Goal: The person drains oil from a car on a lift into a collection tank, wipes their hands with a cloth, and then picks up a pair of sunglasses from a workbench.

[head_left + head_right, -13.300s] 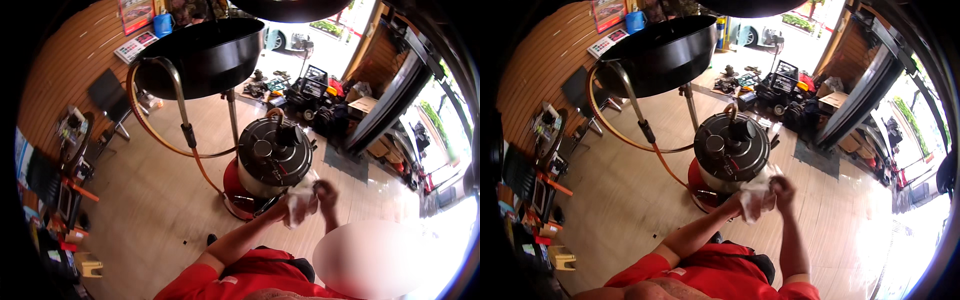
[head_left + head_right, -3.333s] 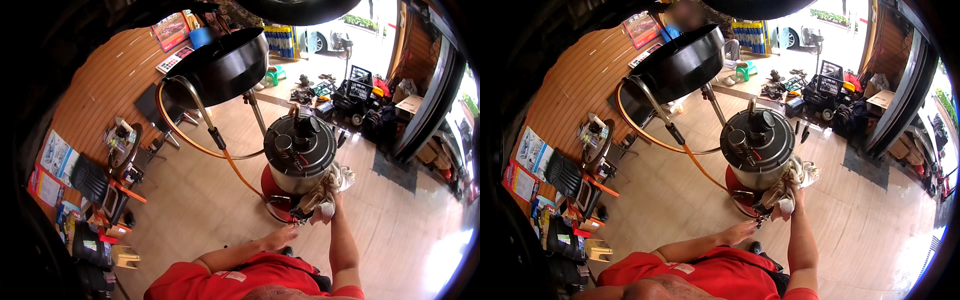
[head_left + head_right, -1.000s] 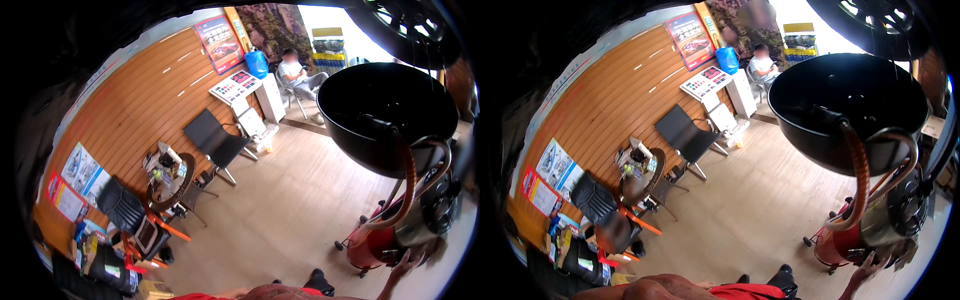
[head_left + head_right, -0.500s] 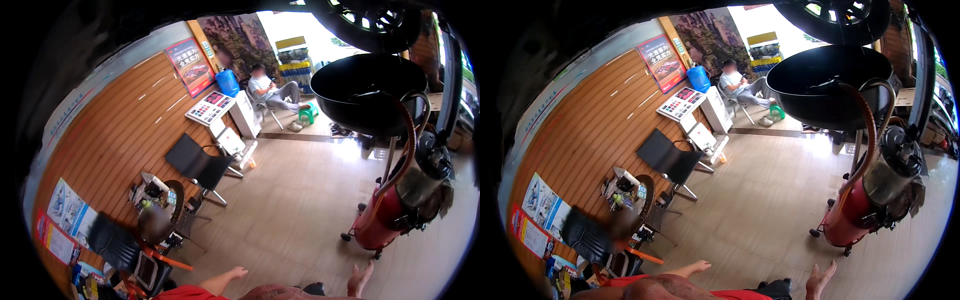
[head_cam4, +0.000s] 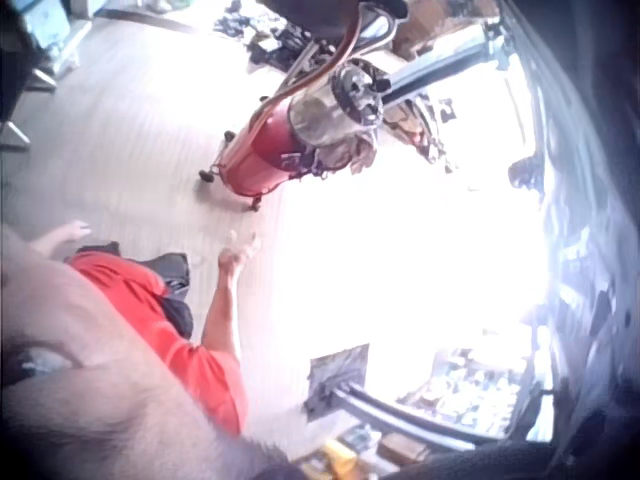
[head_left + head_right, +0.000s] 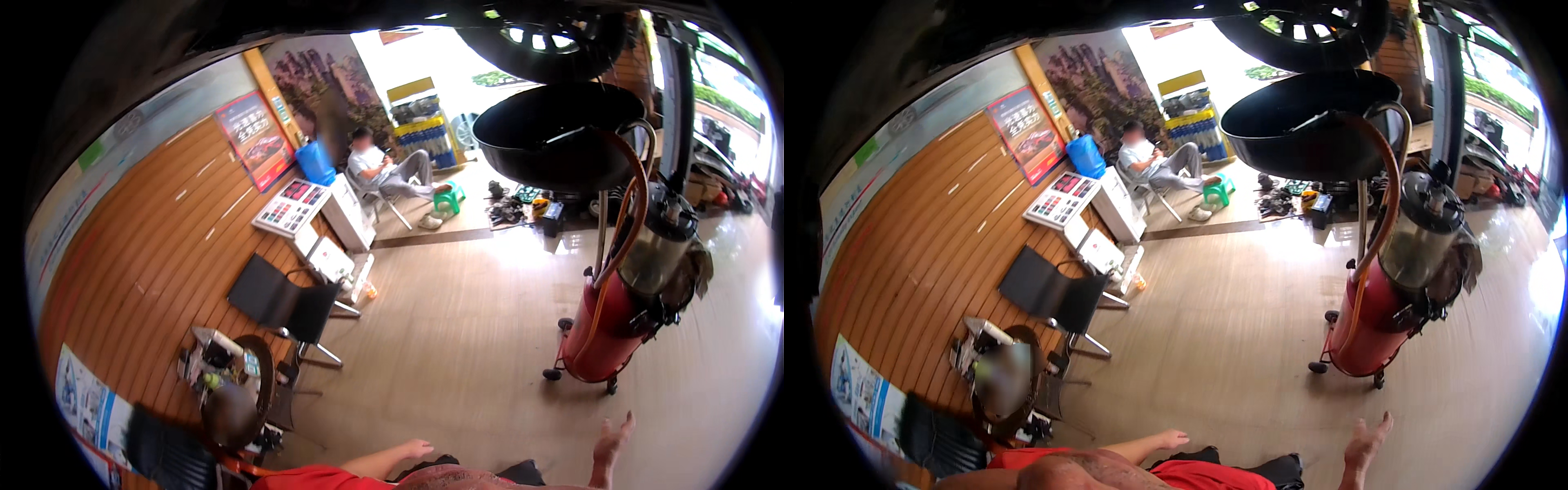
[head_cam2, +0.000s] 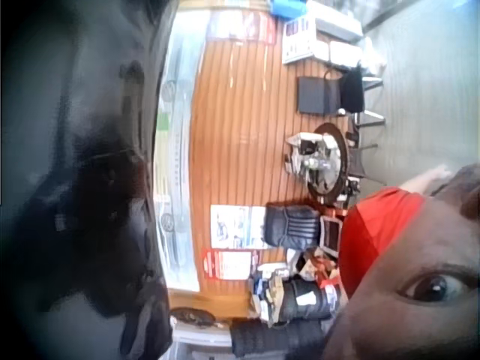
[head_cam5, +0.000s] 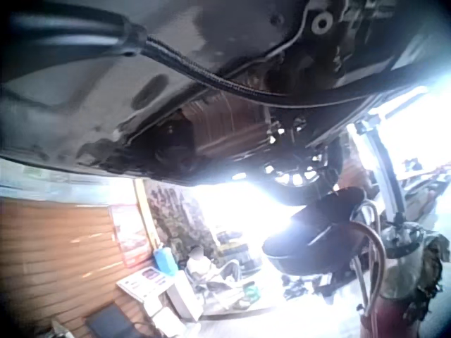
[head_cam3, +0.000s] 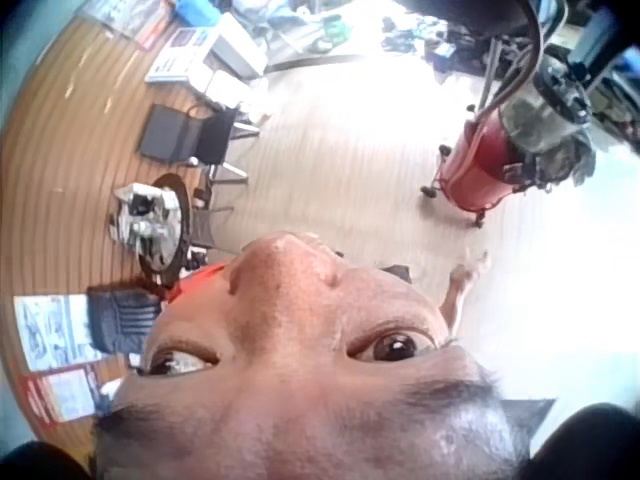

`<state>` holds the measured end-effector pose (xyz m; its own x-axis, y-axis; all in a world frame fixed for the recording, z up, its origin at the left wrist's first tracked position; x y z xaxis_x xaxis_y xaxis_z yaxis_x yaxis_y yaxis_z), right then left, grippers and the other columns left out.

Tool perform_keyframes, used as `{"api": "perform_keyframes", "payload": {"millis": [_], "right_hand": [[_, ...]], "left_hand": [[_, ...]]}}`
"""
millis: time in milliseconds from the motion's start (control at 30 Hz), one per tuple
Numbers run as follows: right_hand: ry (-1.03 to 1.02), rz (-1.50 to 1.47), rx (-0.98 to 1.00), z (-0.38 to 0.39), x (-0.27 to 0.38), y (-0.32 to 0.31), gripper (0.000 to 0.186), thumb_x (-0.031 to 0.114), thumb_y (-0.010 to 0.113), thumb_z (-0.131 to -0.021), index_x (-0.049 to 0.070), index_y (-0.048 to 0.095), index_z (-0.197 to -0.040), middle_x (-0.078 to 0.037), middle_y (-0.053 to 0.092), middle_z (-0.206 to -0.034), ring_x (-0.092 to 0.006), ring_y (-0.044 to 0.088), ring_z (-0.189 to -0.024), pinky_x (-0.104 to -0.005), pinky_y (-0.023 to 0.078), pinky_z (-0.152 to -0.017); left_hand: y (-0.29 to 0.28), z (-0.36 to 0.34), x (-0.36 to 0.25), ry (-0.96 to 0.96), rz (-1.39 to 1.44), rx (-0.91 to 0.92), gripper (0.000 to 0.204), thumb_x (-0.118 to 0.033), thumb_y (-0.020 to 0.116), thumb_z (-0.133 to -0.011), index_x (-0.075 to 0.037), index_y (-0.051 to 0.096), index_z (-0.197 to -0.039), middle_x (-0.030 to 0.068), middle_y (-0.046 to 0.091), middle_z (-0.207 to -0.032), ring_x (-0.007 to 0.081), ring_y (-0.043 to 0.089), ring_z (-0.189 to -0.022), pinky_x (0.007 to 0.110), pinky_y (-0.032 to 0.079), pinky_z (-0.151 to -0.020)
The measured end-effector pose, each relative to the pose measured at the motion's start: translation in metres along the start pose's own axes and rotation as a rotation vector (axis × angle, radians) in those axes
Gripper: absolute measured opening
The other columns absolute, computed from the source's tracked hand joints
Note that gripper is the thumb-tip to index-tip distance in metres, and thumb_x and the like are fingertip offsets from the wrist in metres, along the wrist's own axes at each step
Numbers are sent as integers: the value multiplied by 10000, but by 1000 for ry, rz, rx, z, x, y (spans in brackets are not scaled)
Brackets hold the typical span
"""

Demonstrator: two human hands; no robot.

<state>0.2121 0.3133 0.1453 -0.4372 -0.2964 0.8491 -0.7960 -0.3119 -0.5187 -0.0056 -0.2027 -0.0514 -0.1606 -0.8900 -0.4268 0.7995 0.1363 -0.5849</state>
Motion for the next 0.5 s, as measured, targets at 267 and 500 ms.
{"api": "perform_keyframes", "payload": {"millis": [267,500], "right_hand": [[410,173,-194,190,-57,50,610,81,595,-843,-78,294,-1349,-258,340,-1376,-380,331,-1287,-414,285,-1070],[1072,319,-31,413,-168,64,618,168,633,-801,-90,365,-1295,-267,411,-1324,-383,400,-1234,-432,342,-1023]], "left_hand": [[-145,24,138,-88,-166,-23,545,-462,477,-858,-3,605,-1123,217,618,-1100,351,595,-1022,417,462,-880],[-190,43,181,-273,-398,205,524,-456,471,-856,-1,630,-1063,235,635,-1021,371,610,-970,433,478,-837]]}}
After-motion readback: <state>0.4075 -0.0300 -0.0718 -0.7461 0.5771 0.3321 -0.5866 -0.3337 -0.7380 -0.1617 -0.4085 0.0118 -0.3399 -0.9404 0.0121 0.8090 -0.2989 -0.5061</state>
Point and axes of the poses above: each hand's wrist, its own z-axis away from the middle knuckle, its own y-axis out of the palm, x = y × z, the point moved 3 cm from there along -z, towards the middle knuckle
